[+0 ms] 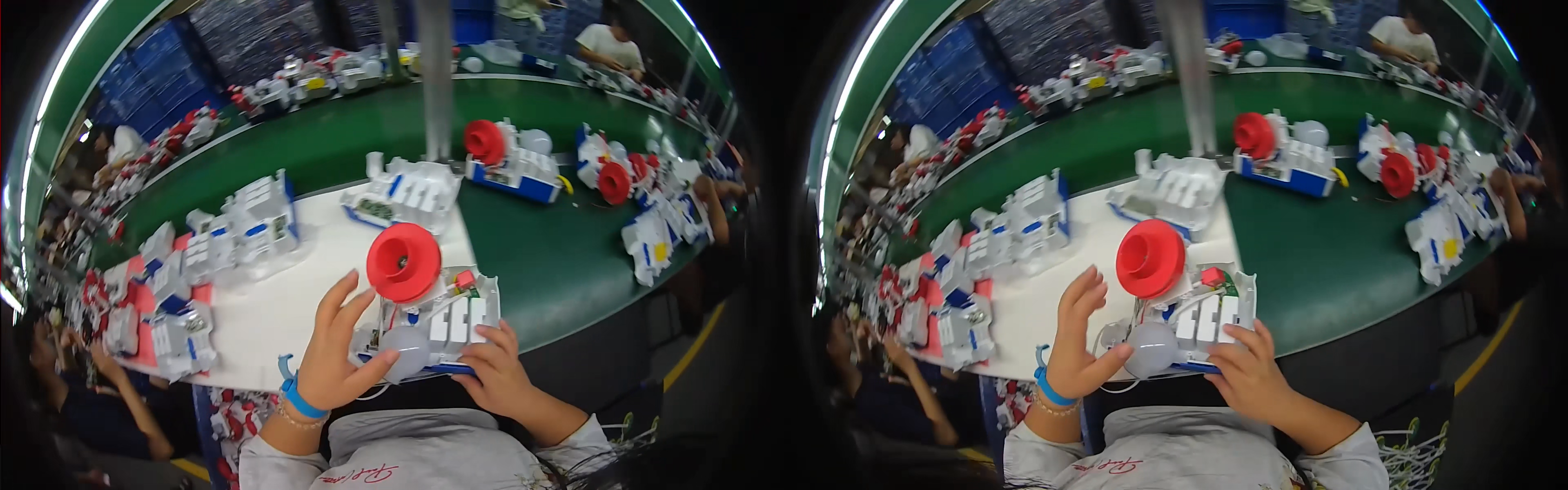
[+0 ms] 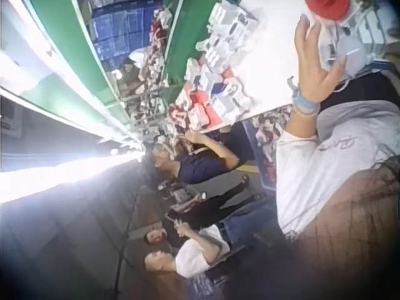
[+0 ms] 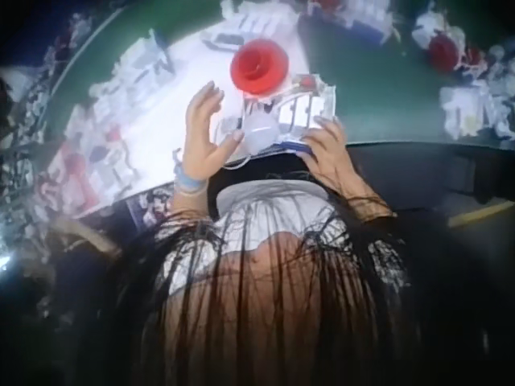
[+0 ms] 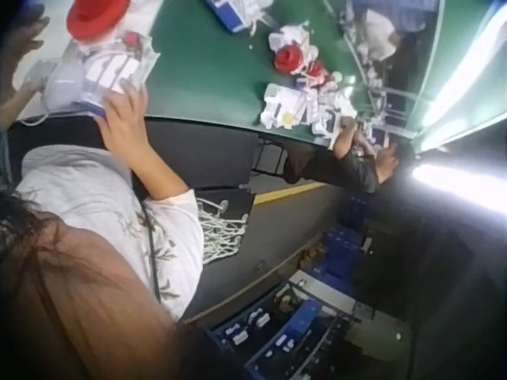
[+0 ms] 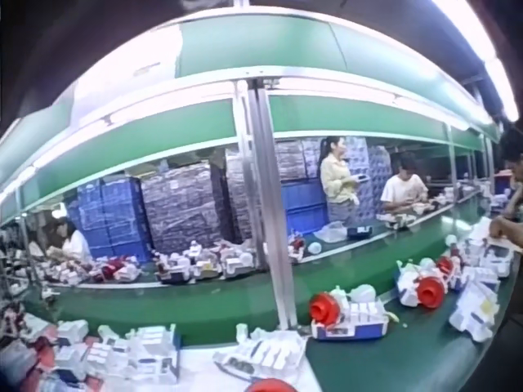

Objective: Assembling electronic components and housings on a factory production line.

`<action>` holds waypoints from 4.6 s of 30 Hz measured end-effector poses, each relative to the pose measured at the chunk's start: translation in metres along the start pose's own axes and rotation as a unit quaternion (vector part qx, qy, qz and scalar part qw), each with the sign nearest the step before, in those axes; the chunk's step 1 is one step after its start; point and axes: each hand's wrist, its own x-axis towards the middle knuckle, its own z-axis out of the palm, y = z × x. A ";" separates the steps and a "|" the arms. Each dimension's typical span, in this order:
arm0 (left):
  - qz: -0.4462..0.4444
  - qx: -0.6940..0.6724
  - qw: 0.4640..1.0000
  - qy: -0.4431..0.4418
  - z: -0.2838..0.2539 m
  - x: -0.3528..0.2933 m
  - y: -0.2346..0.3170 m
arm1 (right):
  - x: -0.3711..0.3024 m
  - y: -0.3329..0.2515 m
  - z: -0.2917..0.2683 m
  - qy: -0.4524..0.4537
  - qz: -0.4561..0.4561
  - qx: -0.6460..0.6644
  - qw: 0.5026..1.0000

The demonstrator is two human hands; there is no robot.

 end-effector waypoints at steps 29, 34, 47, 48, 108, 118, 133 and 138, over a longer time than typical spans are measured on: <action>-0.116 0.131 0.965 0.194 -0.024 -0.023 -0.065 | 0.052 -0.014 0.054 -0.069 -0.080 0.020 0.994; -0.143 -0.171 0.923 0.312 -0.008 -0.045 -0.067 | 0.051 -0.008 0.050 -0.057 -0.072 0.008 0.996; -0.118 -0.217 0.873 0.421 0.012 -0.077 -0.090 | 0.041 -0.003 0.042 -0.075 -0.084 -0.040 0.993; -0.115 -0.179 0.886 0.413 0.012 -0.077 -0.089 | 0.036 -0.008 0.044 -0.067 -0.071 -0.057 0.994; 0.023 -0.197 0.934 0.297 0.017 -0.061 -0.097 | 0.021 -0.027 0.044 0.024 -0.077 0.052 0.995; 0.048 -0.235 0.933 0.269 0.014 -0.057 -0.098 | 0.027 -0.023 0.043 0.059 -0.087 0.034 0.994; 0.026 -0.258 0.934 0.245 0.012 -0.055 -0.100 | 0.030 -0.016 0.036 0.081 -0.076 0.005 0.994; 0.033 -0.262 0.933 0.243 0.012 -0.053 -0.103 | 0.038 -0.009 0.027 0.071 -0.082 -0.024 0.994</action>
